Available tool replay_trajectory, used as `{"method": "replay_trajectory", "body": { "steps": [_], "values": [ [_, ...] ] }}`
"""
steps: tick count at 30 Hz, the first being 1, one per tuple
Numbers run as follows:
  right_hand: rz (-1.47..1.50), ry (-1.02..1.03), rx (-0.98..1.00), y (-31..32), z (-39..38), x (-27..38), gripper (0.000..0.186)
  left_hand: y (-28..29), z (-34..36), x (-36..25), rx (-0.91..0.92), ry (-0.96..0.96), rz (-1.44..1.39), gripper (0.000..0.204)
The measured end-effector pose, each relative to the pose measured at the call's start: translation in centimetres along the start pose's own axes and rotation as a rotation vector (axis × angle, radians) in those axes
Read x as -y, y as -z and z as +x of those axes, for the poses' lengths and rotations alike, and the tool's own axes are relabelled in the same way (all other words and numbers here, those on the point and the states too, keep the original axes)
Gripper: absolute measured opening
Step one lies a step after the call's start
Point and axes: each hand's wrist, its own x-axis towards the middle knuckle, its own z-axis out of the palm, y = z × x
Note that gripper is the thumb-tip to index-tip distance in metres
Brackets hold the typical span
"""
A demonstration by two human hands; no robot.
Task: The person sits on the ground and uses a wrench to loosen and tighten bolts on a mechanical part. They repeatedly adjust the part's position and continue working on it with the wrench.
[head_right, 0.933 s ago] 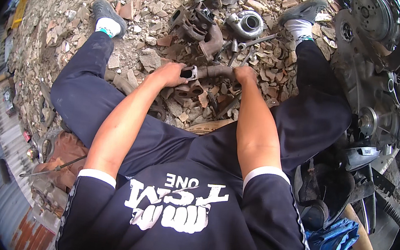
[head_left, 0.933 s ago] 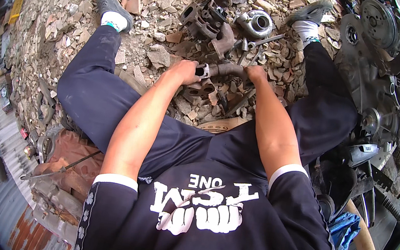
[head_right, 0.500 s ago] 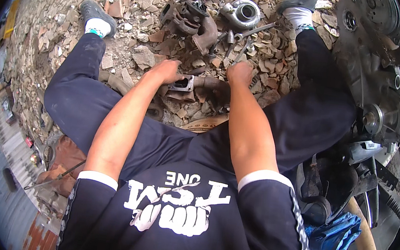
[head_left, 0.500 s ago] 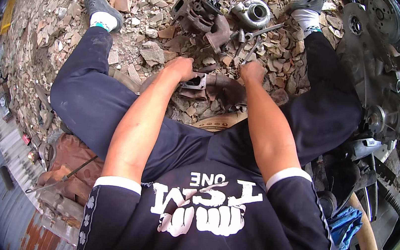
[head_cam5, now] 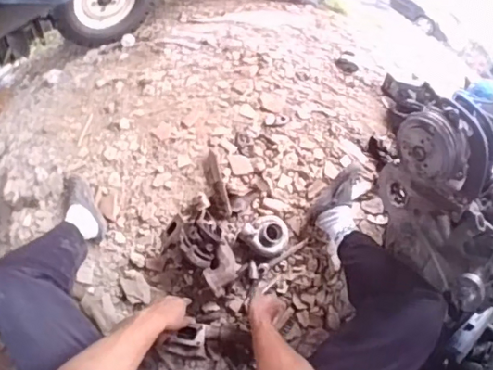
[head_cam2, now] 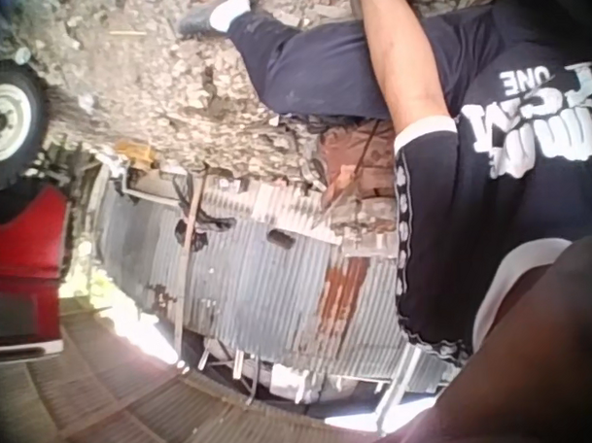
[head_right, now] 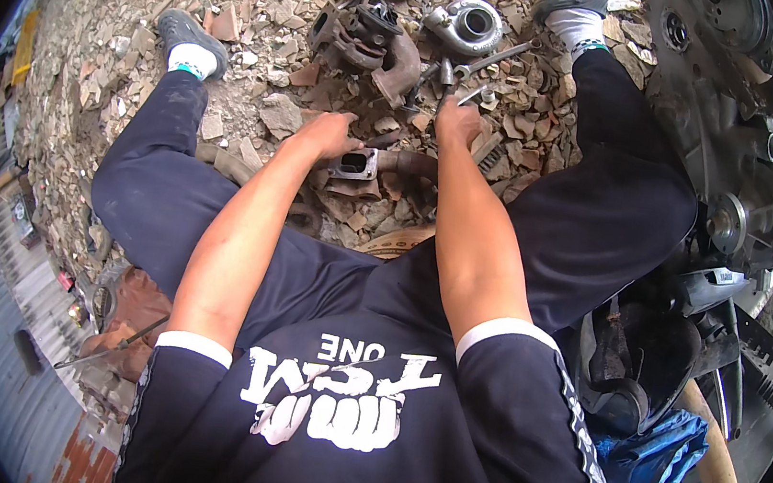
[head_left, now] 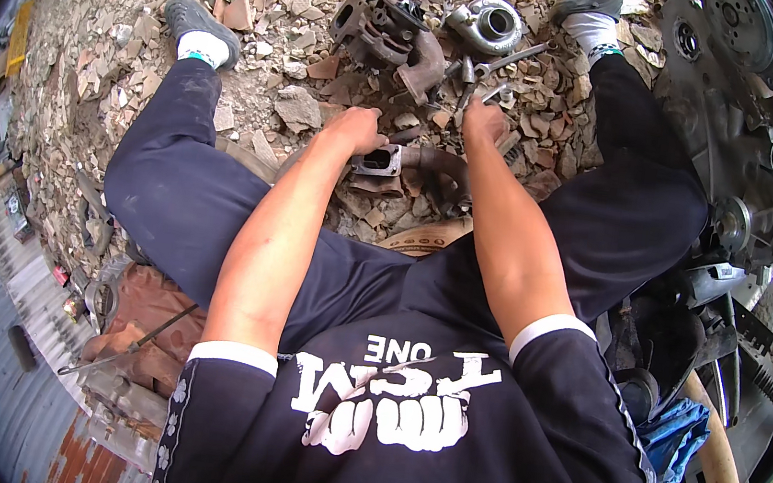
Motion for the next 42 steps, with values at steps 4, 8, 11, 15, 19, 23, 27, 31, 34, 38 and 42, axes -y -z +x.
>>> {"method": "replay_trajectory", "body": {
  "steps": [4, 8, 11, 15, 19, 23, 27, 31, 34, 38, 42],
  "values": [
    [0.354, 0.030, -0.120, 0.0, 0.0, 2.2, 0.033, 0.4, 0.1, -0.7, -0.037, -0.013, -0.021, 0.067],
    [0.392, 0.328, -0.051, 0.5, 0.2, 5.5, 0.037, 1.3, -0.6, -0.9, -0.041, -0.003, -0.071, 0.066],
    [0.524, 0.448, -0.101, -0.9, 2.9, 6.0, 0.041, 2.4, -0.7, -1.6, -0.069, -0.034, -0.084, 0.066],
    [1.185, 0.032, 0.064, -1.5, 2.5, 5.1, 0.031, 2.1, -1.2, -0.7, -0.093, -0.037, -0.084, 0.068],
    [0.962, -0.142, 0.037, -1.0, 1.3, 1.6, 0.032, 1.3, -0.8, 0.3, -0.115, -0.049, -0.071, 0.061],
    [0.223, -0.186, -0.111, -1.9, 3.1, -1.8, 0.069, 1.1, 0.0, -0.7, -0.133, -0.145, -0.076, 0.065],
    [0.388, -0.164, -0.197, -0.4, -0.7, 2.5, 0.046, 1.4, -0.1, -1.0, -0.180, -0.126, -0.070, 0.069],
    [0.497, 0.123, -0.205, -0.4, -0.4, 4.2, 0.040, 3.1, -1.0, -4.2, -0.327, -0.235, -0.197, 0.053],
    [0.516, 0.413, -0.234, -0.1, -1.9, 5.2, 0.033, 4.7, -2.4, -4.7, -0.445, -0.268, -0.296, 0.051],
    [0.509, 0.271, -0.156, -1.0, -1.7, 3.8, 0.028, 6.6, -4.4, -5.1, -0.528, -0.298, -0.357, 0.047],
    [0.430, 0.046, -0.031, -1.3, -3.5, 2.9, 0.034, 7.2, -4.5, -2.5, -0.609, -0.309, -0.397, 0.047]
  ]
}}
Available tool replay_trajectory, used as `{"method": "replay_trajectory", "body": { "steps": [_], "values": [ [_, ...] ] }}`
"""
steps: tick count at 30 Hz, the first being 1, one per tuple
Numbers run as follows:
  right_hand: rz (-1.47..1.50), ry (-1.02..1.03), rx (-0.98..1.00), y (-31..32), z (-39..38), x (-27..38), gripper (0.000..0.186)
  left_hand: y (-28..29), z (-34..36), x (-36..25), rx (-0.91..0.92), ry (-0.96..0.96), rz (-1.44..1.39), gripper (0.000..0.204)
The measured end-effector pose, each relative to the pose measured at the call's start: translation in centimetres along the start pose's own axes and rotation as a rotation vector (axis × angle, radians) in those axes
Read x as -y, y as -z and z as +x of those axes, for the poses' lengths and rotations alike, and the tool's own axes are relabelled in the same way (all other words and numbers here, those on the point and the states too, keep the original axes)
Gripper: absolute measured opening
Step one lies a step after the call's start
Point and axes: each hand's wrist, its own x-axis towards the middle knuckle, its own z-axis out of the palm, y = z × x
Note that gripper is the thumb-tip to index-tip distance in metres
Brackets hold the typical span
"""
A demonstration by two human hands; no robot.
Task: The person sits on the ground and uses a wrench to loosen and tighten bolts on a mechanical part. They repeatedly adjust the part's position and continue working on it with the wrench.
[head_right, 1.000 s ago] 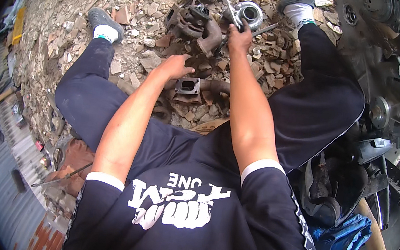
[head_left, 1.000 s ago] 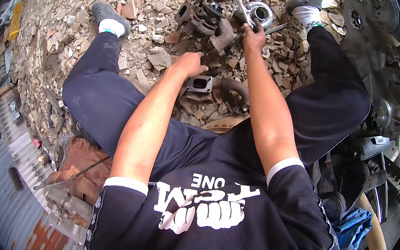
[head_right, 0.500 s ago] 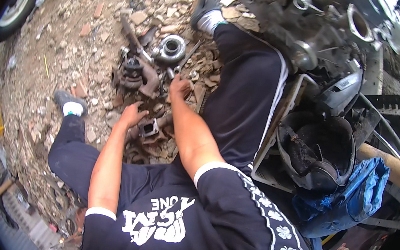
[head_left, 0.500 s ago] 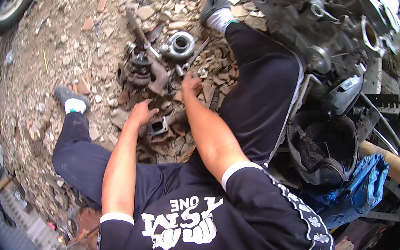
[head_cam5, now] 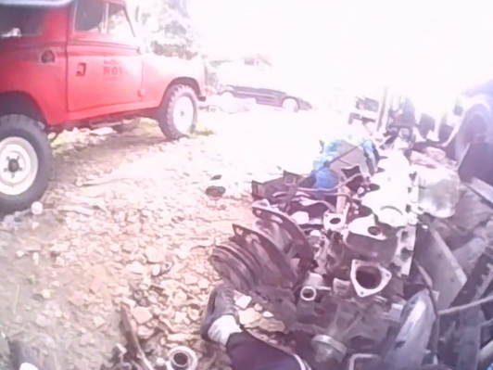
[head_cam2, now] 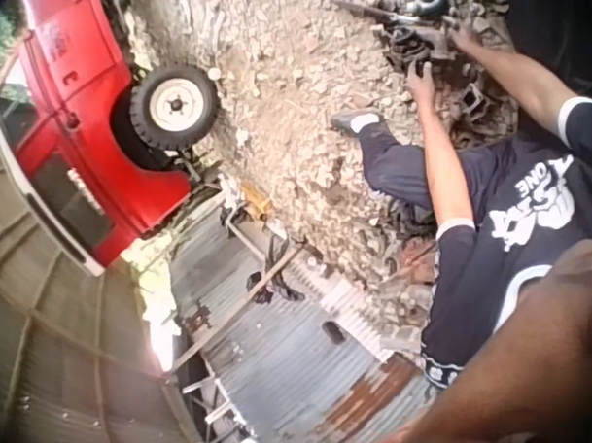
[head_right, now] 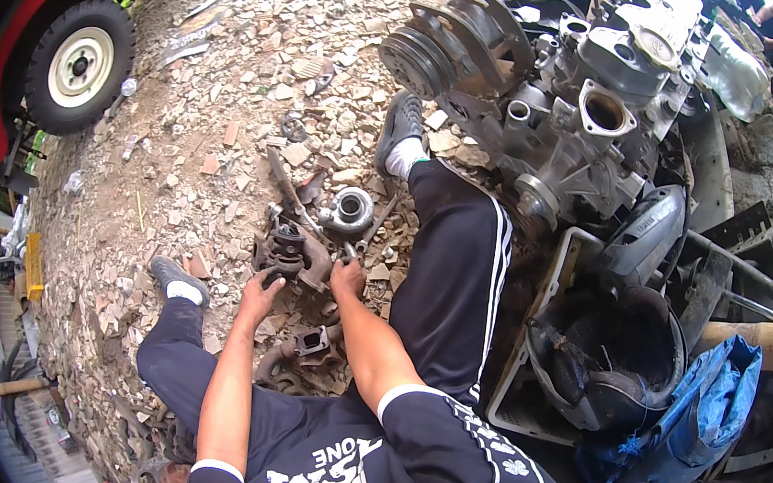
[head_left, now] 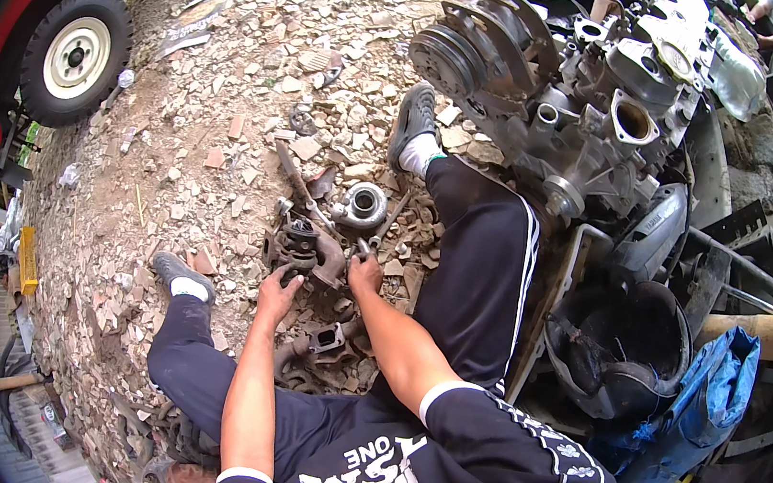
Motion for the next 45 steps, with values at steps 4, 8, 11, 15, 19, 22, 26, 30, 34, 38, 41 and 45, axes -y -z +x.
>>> {"method": "replay_trajectory", "body": {
  "steps": [4, 8, 11, 15, 19, 22, 26, 30, 34, 38, 41, 45],
  "values": [
    [-0.072, 0.088, 0.098, 0.4, 0.2, -0.3, 0.040, -0.7, 0.2, -1.0, -0.059, 0.075, -0.138, 0.042],
    [-0.091, 0.252, 0.158, -2.6, -1.4, 2.0, 0.048, 1.5, 0.1, 2.1, -0.158, 0.103, -0.189, 0.041],
    [-0.239, 0.424, 0.065, -4.4, -2.6, 1.3, 0.065, 2.9, -1.7, 2.3, -0.270, 0.170, -0.307, 0.044],
    [-0.226, 0.313, 0.236, -5.7, -0.2, 0.2, 0.070, 5.3, -4.0, -2.3, -0.436, 0.221, -0.419, 0.036],
    [0.239, 0.509, 0.293, -6.4, -3.6, -2.0, 0.050, 4.6, -7.7, -0.4, -0.668, 0.195, -0.489, 0.033],
    [-0.388, 0.471, 0.367, -7.6, -0.9, 3.0, 0.056, 7.4, -10.9, -3.3, -0.745, 0.179, -0.738, 0.031],
    [0.172, 0.564, 0.597, -7.2, -5.4, 6.9, 0.056, 9.0, -13.8, -2.3, -0.863, 0.053, -0.948, 0.024],
    [0.200, 0.494, 0.599, -4.5, -10.8, 9.6, 0.051, 9.4, -15.9, -1.5, -0.960, 0.052, -0.969, 0.021],
    [0.374, 0.553, 0.628, -3.3, -9.6, 13.0, 0.042, 11.0, -16.8, -4.4, -0.922, 0.001, -0.913, 0.023],
    [0.461, 0.567, 0.698, 1.2, -13.7, 17.1, 0.031, 10.3, -17.9, -5.2, -0.897, -0.058, -0.920, 0.026],
    [0.384, 0.522, 0.506, 6.4, -20.0, 20.6, 0.035, 9.1, -17.7, -5.1, -0.854, -0.040, -0.907, 0.027],
    [0.447, 0.595, 0.542, 9.9, -20.3, 22.6, 0.038, 8.8, -18.0, -5.7, -0.816, -0.039, -0.974, 0.028]
  ]
}}
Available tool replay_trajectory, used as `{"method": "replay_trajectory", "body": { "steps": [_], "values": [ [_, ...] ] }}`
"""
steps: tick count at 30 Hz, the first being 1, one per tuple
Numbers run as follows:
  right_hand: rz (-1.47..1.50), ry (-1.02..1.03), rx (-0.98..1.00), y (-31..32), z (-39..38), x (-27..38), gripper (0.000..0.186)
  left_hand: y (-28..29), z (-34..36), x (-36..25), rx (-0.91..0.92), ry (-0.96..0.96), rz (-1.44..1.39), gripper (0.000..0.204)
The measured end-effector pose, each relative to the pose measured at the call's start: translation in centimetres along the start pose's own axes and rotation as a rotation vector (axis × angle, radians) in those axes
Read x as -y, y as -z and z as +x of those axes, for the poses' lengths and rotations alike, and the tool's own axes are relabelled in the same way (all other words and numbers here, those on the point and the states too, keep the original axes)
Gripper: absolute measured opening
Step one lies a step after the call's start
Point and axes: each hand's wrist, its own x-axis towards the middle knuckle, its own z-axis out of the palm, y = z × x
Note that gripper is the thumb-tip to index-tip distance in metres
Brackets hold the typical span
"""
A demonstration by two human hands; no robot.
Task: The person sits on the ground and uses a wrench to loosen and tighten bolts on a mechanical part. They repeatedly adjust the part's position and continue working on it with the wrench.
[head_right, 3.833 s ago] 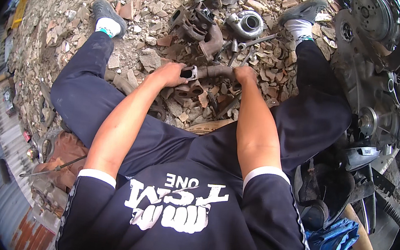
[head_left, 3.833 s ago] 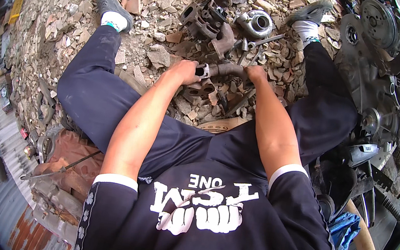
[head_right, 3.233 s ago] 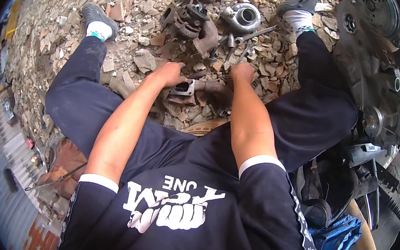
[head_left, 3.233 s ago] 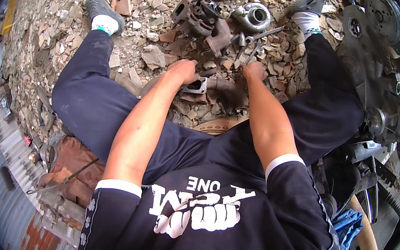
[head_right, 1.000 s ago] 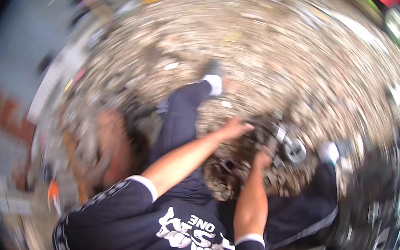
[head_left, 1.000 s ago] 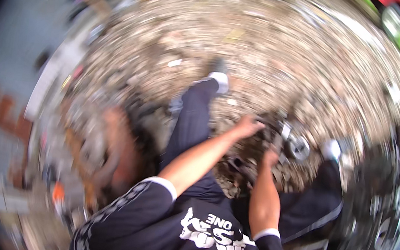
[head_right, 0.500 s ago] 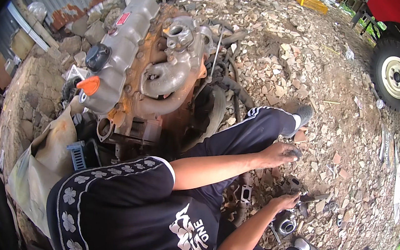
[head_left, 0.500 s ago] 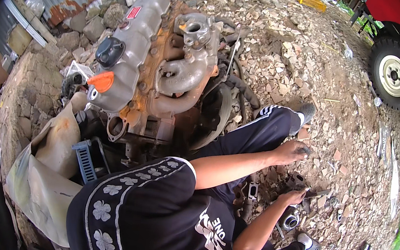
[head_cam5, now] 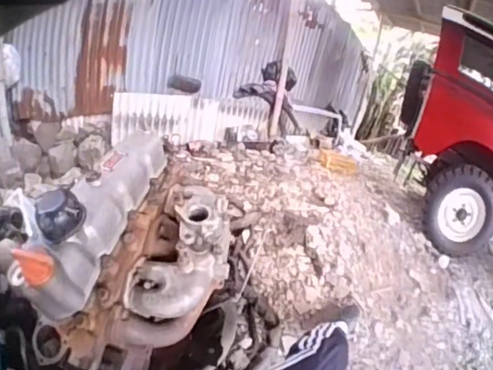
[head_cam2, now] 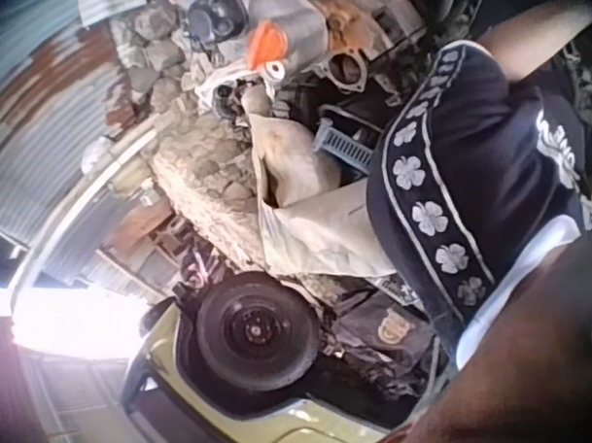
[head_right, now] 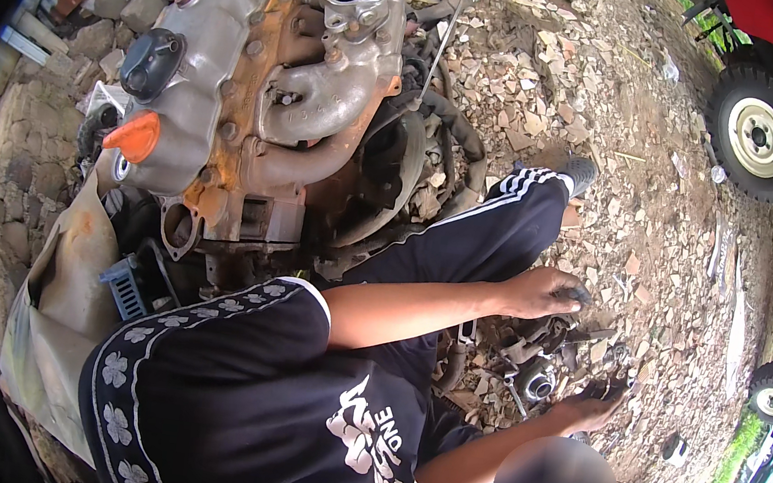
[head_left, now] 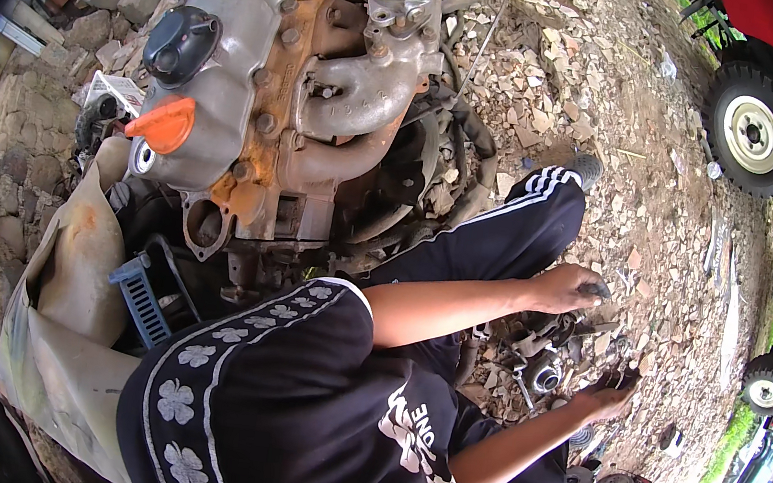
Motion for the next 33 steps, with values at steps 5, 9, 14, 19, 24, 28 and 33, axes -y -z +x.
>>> {"method": "replay_trajectory", "body": {
  "steps": [5, 9, 14, 19, 24, 28, 33],
  "values": [
    [-0.065, 0.157, 0.282, 4.6, 2.8, 3.3, 0.035, -1.0, 0.5, -0.7, 0.030, -0.027, -0.050, 0.032],
    [-0.593, 0.663, 0.521, 7.4, 0.7, 7.6, 0.032, -0.3, 0.4, -1.3, 0.115, -0.126, 0.023, 0.041],
    [-0.889, 0.316, 0.613, 9.2, -2.8, 17.3, 0.028, -0.6, 1.3, -1.2, 0.065, -0.053, -0.259, 0.030],
    [-0.868, 0.269, 0.745, 11.4, -1.2, 18.3, 0.032, -0.4, 1.8, -1.0, 0.061, 0.019, -0.232, 0.032],
    [-0.700, 0.251, 0.575, 11.8, 3.3, 10.0, 0.039, -2.1, 1.6, 2.4, 0.207, 0.198, -0.145, 0.033],
    [-1.157, 0.465, 0.812, 12.2, 5.0, 5.9, 0.038, -2.6, -0.1, 1.2, 0.164, 0.222, 0.063, 0.034],
    [-1.089, 0.561, 0.977, 13.0, 4.6, 5.3, 0.040, -3.4, -2.4, -5.2, 0.156, 0.044, 0.133, 0.033]
  ]
}}
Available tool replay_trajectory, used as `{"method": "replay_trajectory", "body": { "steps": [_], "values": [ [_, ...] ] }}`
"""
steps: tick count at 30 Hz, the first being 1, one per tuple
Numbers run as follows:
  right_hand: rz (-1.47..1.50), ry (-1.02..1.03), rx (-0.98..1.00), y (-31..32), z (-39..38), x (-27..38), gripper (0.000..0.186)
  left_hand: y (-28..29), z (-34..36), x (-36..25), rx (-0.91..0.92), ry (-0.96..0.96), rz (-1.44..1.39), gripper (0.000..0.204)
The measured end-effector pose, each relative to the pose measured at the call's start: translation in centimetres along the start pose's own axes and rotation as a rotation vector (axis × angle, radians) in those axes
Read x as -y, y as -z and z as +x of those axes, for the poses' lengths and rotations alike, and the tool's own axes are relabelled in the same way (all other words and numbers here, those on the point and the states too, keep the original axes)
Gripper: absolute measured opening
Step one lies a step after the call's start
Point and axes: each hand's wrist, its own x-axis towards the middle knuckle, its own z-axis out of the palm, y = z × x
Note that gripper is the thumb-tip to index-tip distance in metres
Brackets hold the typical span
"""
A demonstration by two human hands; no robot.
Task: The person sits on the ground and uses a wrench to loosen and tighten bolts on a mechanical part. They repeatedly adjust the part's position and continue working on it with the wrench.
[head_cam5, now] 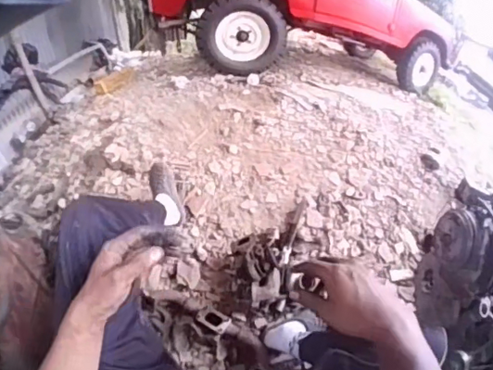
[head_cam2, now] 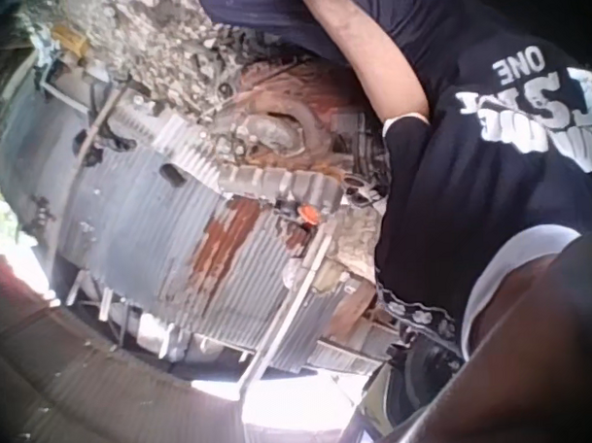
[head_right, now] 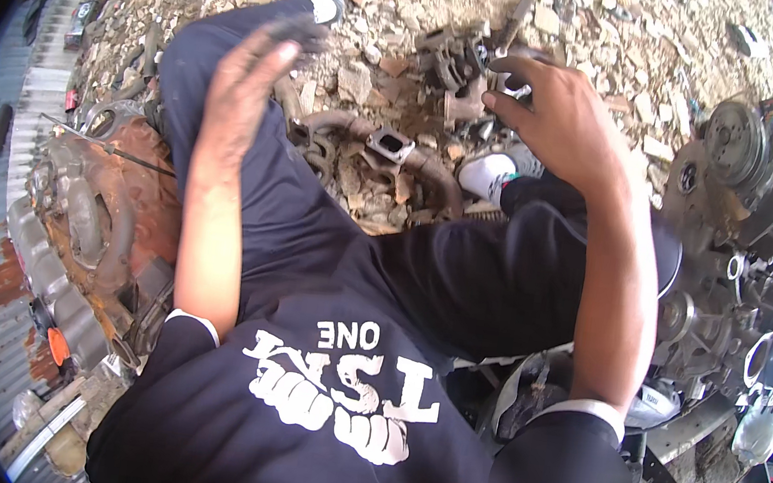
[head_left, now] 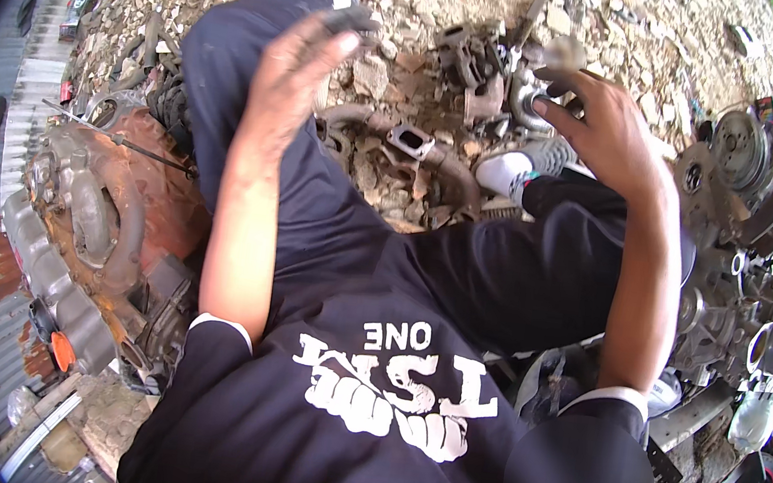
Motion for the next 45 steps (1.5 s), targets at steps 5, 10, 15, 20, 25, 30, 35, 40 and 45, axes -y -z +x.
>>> {"method": "replay_trajectory", "body": {
  "steps": [5, 10, 15, 20, 25, 30, 35, 40, 45],
  "values": [
    [-0.091, -0.049, 0.087, 1.2, 1.7, 0.2, 0.041, -2.0, 2.3, -6.4, 0.260, -0.148, 0.348, 0.040],
    [-0.102, -0.138, -0.122, 5.3, 1.7, 5.2, 0.043, -5.7, 10.5, -8.5, 0.561, -0.168, 0.906, 0.049],
    [0.063, -0.318, 0.173, 3.3, 2.5, 2.8, 0.049, -4.8, 14.9, -4.5, 0.569, -0.140, 1.126, 0.052],
    [0.157, -0.609, 0.195, 1.1, 7.7, -2.0, 0.057, -3.9, 17.5, 1.6, 0.544, 0.231, 1.020, 0.050],
    [0.131, -0.732, 0.369, -2.6, 14.0, -7.0, 0.057, -3.5, 22.3, 4.7, 0.323, 0.533, 0.839, 0.055],
    [0.226, -0.836, 0.540, -3.6, 16.2, -10.0, 0.051, -3.7, 24.7, 6.2, 0.333, 0.724, 0.717, 0.053],
    [0.316, -0.847, 0.551, -3.3, 16.2, -10.4, 0.044, -4.3, 25.3, 5.5, 0.430, 0.730, 0.771, 0.043],
    [0.399, -0.805, 0.469, -3.3, 15.9, -8.8, 0.042, -4.7, 26.1, 5.1, 0.511, 0.620, 0.870, 0.042],
    [0.424, -0.755, 0.332, -4.2, 15.1, -8.6, 0.038, -4.5, 25.2, 7.0, 0.333, 0.667, 0.782, 0.050]
  ]
}}
